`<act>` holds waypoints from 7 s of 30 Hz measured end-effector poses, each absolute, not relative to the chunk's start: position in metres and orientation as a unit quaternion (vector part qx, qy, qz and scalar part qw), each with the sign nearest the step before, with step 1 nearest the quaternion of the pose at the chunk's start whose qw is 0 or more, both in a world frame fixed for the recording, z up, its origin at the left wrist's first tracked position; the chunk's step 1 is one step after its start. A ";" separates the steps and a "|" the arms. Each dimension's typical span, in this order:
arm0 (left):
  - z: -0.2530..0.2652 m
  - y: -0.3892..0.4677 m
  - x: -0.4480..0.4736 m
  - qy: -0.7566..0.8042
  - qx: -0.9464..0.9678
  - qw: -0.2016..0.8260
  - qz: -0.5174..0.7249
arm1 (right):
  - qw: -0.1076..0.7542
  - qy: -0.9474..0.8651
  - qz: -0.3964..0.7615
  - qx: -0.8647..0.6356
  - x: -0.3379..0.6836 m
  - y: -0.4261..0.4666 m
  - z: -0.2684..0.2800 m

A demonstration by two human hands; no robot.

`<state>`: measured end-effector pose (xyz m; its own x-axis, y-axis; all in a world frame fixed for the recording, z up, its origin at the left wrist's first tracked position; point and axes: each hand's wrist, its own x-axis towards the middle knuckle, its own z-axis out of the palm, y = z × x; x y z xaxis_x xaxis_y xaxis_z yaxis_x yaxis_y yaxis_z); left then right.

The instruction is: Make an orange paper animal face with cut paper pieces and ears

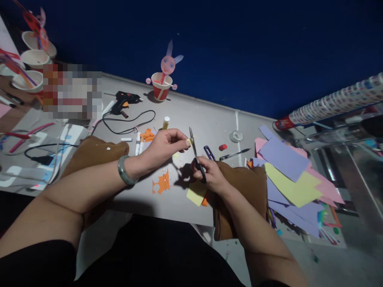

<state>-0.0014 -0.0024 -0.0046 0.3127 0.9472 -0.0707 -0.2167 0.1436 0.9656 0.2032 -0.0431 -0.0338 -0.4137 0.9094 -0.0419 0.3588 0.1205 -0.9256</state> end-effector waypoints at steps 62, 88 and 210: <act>-0.001 0.001 -0.005 0.382 0.465 0.650 0.465 | 0.274 -0.693 0.471 -0.472 0.205 -0.043 -0.038; 0.000 0.002 -0.006 0.389 0.469 0.648 0.457 | 0.270 -0.692 0.471 -0.476 0.207 -0.043 -0.037; 0.006 0.010 -0.013 0.413 0.461 0.625 0.476 | 0.295 -0.668 0.478 -0.489 0.207 -0.044 -0.039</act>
<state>-0.0135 0.0096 0.0063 0.2055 0.9755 -0.0784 -0.2139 0.1230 0.9691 0.2071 -0.0441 -0.0390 -0.3479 0.9347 -0.0722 0.3705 0.0664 -0.9264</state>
